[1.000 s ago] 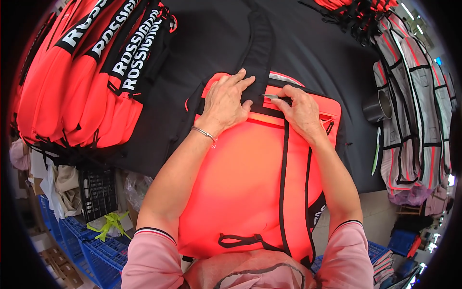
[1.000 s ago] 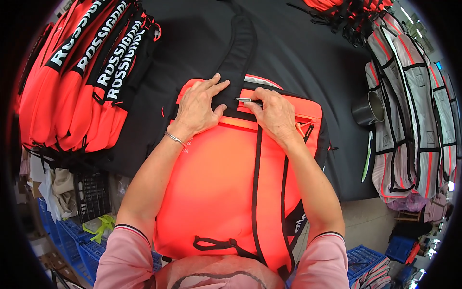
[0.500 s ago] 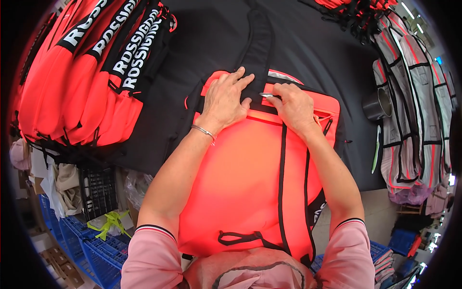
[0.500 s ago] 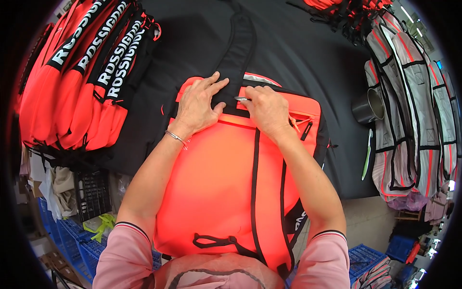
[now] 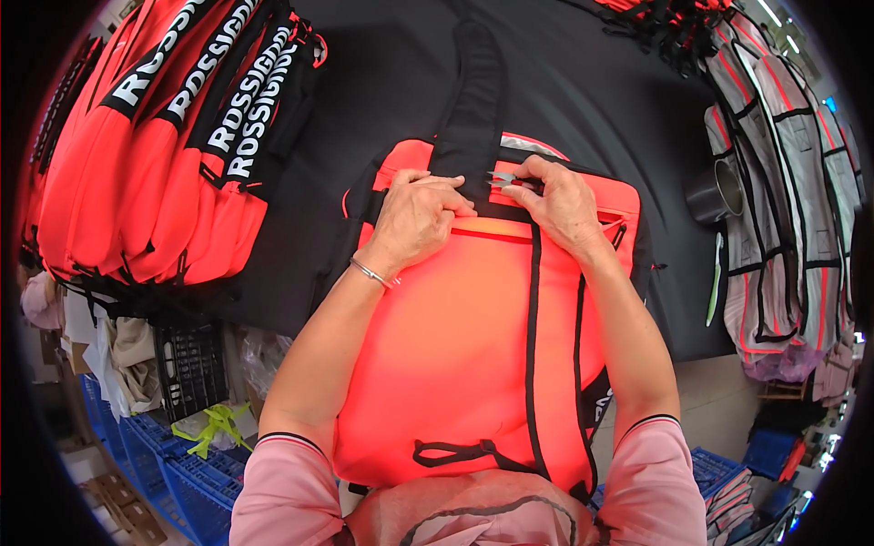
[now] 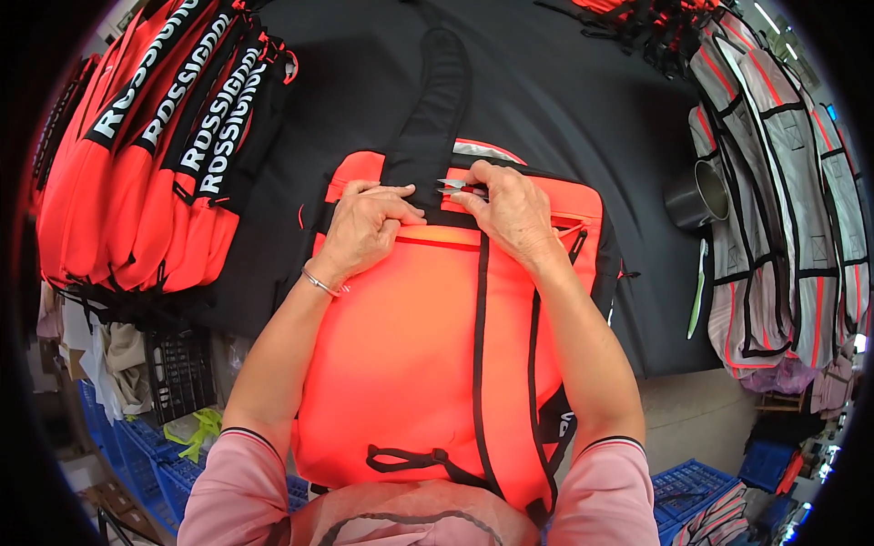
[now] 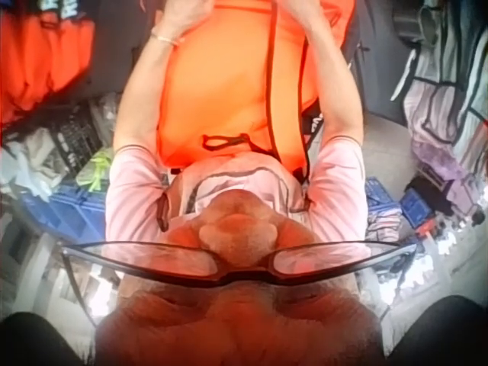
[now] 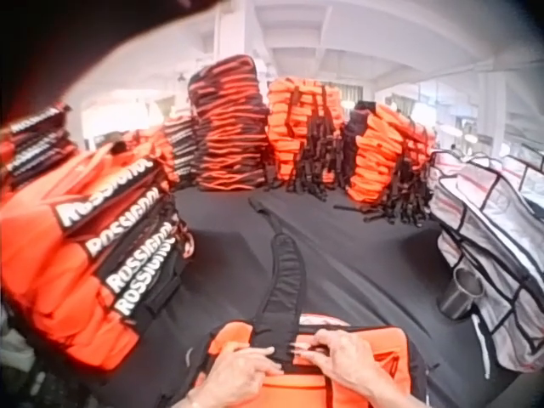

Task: The person is inspecting and finishing the assembly of backpacks by adjusting straps and zipping components.

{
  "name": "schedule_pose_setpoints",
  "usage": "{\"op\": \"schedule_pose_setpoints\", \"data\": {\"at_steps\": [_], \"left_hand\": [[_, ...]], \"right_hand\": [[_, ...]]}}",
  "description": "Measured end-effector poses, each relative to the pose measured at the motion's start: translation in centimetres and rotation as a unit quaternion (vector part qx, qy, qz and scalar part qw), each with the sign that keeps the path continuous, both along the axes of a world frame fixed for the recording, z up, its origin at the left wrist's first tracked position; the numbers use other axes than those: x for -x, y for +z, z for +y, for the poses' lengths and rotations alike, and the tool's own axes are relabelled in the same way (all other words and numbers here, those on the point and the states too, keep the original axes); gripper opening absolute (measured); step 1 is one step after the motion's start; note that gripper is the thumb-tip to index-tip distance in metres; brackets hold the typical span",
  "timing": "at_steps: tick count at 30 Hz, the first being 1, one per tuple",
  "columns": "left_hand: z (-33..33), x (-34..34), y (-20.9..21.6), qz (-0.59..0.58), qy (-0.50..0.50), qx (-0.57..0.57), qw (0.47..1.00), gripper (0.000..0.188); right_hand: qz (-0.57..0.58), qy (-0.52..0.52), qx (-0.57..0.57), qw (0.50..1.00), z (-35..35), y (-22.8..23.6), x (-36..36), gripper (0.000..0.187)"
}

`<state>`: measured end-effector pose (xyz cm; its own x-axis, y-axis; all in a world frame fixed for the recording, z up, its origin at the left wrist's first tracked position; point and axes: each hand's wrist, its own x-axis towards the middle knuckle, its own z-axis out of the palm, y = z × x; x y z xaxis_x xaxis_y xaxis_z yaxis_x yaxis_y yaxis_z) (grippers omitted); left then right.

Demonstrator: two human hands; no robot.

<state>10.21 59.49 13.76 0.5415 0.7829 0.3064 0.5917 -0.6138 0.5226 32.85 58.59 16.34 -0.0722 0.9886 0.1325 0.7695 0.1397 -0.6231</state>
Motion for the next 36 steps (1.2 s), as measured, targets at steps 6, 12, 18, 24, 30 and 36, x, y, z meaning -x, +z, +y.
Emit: {"op": "schedule_pose_setpoints", "data": {"at_steps": [6, 12, 18, 24, 30, 36], "left_hand": [[0.3, -0.4, -0.2, -0.02, 0.017, -0.012, 1.0, 0.025], [0.3, -0.5, -0.3, -0.025, 0.022, -0.026, 0.999, 0.026], [0.2, -0.5, -0.4, -0.027, 0.028, -0.029, 0.999, 0.027], [0.4, -0.7, -0.5, -0.031, 0.03, -0.04, 0.998, 0.024], [0.5, -0.7, -0.5, -0.03, 0.033, -0.05, 0.998, 0.021], [0.3, -0.9, 0.0, -0.011, 0.033, -0.064, 0.997, 0.029]], "right_hand": [[-0.084, 0.038, -0.06, 0.994, 0.1, -0.1, 0.5, 0.022], [-0.115, 0.054, -0.08, 0.989, 0.3, -0.3, 0.3, 0.021], [-0.062, 0.036, -0.054, 0.996, 0.4, -0.3, 0.2, 0.021], [-0.117, 0.056, -0.121, 0.984, 0.8, -1.0, 0.2, 0.019], [-0.154, 0.084, -0.19, 0.966, 1.2, -1.7, 0.2, 0.022], [0.295, 0.07, 0.051, 0.951, 2.0, -1.3, -1.1, 0.016]]}}
